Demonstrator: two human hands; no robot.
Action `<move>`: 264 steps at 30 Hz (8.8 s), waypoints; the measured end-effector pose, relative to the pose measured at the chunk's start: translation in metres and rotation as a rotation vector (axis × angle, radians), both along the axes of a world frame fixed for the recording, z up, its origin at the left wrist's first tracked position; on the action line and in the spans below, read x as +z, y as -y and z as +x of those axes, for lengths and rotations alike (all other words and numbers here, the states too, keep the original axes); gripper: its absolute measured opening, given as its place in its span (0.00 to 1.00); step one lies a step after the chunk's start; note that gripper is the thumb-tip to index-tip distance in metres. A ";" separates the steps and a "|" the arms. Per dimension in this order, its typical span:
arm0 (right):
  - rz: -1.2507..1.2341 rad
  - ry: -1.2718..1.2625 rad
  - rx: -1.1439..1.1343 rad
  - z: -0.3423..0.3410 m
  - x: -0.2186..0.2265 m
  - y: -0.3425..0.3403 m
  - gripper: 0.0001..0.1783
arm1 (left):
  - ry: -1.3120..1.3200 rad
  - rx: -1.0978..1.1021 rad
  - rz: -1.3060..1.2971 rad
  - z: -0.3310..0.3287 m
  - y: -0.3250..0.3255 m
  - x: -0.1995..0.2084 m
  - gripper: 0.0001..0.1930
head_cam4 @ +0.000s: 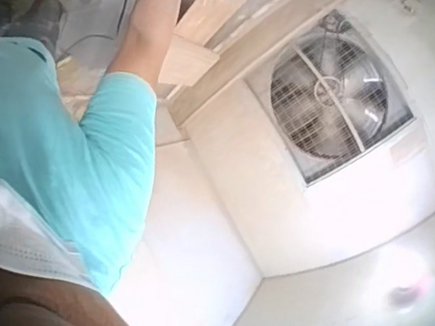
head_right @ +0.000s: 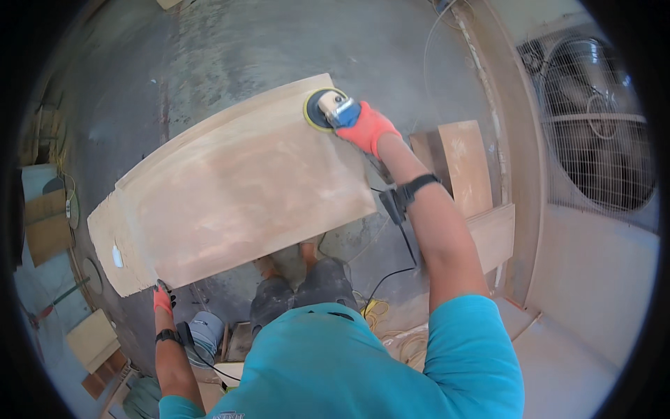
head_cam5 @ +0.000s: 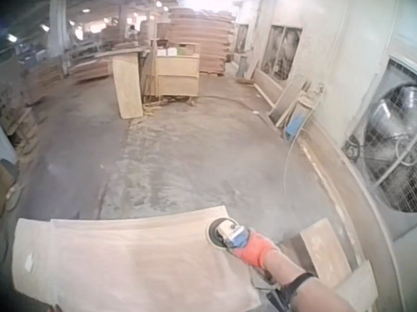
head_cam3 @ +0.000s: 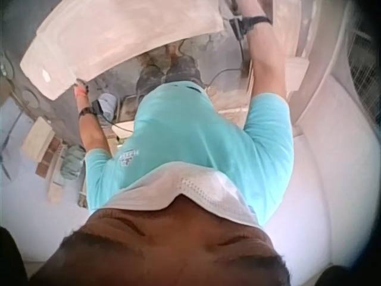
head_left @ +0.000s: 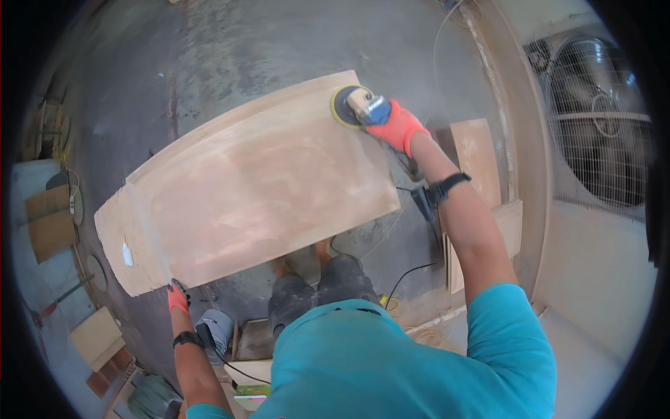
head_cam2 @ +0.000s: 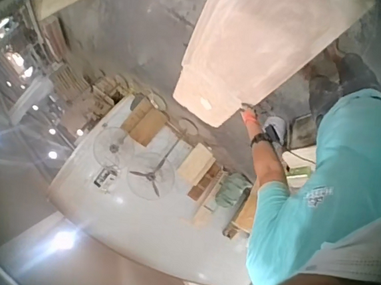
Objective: The person sands a large wooden board using a handheld orbital sander. They apply a liquid from a white bottle to the surface while sanding, then flip the board to work on the other side. The person continues sanding the second side of the board.
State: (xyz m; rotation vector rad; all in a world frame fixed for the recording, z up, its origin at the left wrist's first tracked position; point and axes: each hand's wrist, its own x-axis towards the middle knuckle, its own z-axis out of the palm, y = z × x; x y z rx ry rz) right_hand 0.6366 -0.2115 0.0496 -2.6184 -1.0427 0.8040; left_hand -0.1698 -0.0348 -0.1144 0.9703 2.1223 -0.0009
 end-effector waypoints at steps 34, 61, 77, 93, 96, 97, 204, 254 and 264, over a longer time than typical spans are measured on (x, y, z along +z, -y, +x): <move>-0.072 -0.178 0.053 -0.536 0.013 -0.013 0.47 | 0.751 -0.150 -0.158 -0.037 -0.032 0.024 0.31; -0.131 -0.168 -0.131 -0.478 0.015 0.019 0.47 | 0.361 -0.426 -0.046 -0.033 -0.063 -0.005 0.28; -0.064 -0.090 -0.359 -0.293 0.005 0.109 0.51 | 0.261 -0.383 -0.069 -0.017 -0.055 0.046 0.28; 0.008 -0.038 -0.532 -0.335 -0.010 0.130 0.49 | 0.361 -0.460 -0.141 -0.020 -0.067 0.043 0.26; -0.032 -0.130 -0.471 -0.392 0.007 0.104 0.49 | 0.482 -0.451 -0.168 -0.025 -0.072 0.029 0.25; -0.032 -0.130 -0.434 -0.410 0.005 0.096 0.48 | 0.481 -0.459 -0.173 -0.026 -0.075 0.023 0.24; -0.076 -0.073 -0.284 -0.342 0.009 0.018 0.47 | 0.323 -0.678 -0.119 -0.012 -0.054 0.047 0.31; -0.111 -0.127 0.010 -0.478 0.032 -0.113 0.40 | 0.163 -0.875 -0.131 0.009 -0.043 0.093 0.35; -0.058 -0.071 -0.281 -0.332 0.012 -0.019 0.48 | 0.050 -0.932 -0.018 -0.001 -0.045 0.073 0.33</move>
